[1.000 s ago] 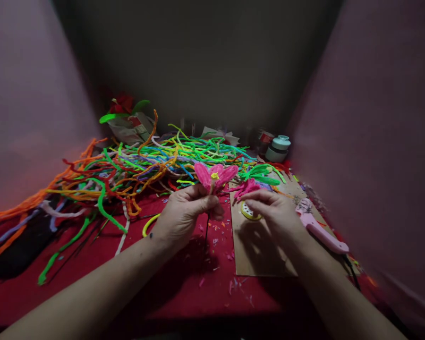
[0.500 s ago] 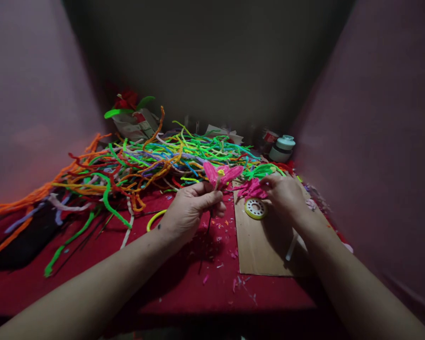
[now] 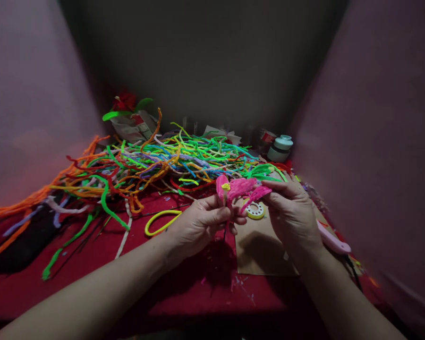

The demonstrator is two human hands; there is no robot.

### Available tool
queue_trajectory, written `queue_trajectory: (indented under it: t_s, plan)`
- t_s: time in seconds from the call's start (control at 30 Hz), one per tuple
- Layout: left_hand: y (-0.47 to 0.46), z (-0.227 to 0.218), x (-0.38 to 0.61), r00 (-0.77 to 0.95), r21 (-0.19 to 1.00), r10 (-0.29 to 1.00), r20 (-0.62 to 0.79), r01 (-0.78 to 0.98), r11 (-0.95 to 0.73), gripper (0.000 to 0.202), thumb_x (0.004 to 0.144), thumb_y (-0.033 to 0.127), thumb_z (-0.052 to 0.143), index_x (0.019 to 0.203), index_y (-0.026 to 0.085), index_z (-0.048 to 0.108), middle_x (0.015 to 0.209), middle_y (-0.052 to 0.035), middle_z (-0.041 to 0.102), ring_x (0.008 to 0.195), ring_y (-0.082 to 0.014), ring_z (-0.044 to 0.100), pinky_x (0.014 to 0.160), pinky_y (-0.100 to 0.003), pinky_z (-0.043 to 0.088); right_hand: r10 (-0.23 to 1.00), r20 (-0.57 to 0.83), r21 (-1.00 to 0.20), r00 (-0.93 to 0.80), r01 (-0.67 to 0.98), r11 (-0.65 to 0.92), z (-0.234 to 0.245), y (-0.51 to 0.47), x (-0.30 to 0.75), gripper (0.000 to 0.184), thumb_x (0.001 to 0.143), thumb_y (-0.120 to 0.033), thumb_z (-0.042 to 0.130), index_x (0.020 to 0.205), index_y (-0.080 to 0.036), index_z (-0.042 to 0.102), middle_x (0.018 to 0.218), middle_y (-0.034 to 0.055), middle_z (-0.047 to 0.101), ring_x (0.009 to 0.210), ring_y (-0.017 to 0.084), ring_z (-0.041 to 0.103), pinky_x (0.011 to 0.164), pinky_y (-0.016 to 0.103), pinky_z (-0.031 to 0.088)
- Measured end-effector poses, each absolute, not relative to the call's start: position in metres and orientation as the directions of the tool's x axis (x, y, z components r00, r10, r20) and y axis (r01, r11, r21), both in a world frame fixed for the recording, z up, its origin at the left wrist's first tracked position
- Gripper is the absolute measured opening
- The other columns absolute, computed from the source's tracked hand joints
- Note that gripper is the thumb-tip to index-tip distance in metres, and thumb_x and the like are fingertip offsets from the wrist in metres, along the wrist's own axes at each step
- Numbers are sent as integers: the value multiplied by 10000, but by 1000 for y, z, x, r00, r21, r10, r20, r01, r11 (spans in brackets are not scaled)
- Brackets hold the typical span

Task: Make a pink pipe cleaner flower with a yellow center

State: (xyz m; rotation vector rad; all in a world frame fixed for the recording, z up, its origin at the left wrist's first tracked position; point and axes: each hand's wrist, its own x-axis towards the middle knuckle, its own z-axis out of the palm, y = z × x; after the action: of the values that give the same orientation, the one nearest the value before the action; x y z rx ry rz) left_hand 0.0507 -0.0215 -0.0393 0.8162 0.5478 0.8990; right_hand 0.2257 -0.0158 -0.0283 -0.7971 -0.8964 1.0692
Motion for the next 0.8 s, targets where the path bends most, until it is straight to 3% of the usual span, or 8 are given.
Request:
queue_trajectory:
  t_s: [0.2,0.4,0.53,0.6,0.7,0.8]
  plan:
    - [-23,-35,51,516,800,856,-47,-493,341,179,620,205,756,751,126,663,635,-16,630,552,-107,580,571,-225,463,971,173,-890,165,-397,226,-38,-23,216,161,581,-88,692,692,-201,722,647,-4,692,560,113,602,598,271,484]
    - [-25,-33,48,597,803,798,-80,-436,407,104,680,198,704,727,130,640,673,-60,670,578,-144,620,541,-233,468,939,250,-885,234,-338,320,-49,-25,218,183,632,-77,677,717,-233,721,701,-13,709,628,116,621,615,259,481]
    - [-24,-36,48,579,830,815,-18,-446,335,110,700,211,685,713,118,629,603,-28,621,523,-110,570,520,-215,443,939,268,-895,217,-304,326,-52,-27,218,170,643,-96,692,730,-240,718,695,-18,705,627,115,625,616,254,481]
    - [-22,-35,47,542,846,841,6,-450,285,144,686,241,700,718,118,632,600,-22,609,528,-105,554,532,-216,434,957,244,-917,159,-285,281,-50,-30,221,204,666,-130,688,837,-239,711,763,-3,709,673,135,637,658,288,494]
    - [-21,-31,45,472,869,881,30,-448,211,161,659,248,721,694,122,628,589,-11,592,536,-97,534,555,-212,418,950,248,-955,192,-116,273,-47,-39,239,321,713,-209,665,1031,-245,647,904,29,693,827,176,633,767,349,487]
    - [-20,-27,43,407,886,911,62,-443,138,161,654,239,724,655,123,612,570,3,569,541,-89,516,565,-207,400,878,358,-904,319,353,241,-47,-51,276,319,780,-259,572,1098,-258,599,1009,63,653,901,212,600,760,366,474]
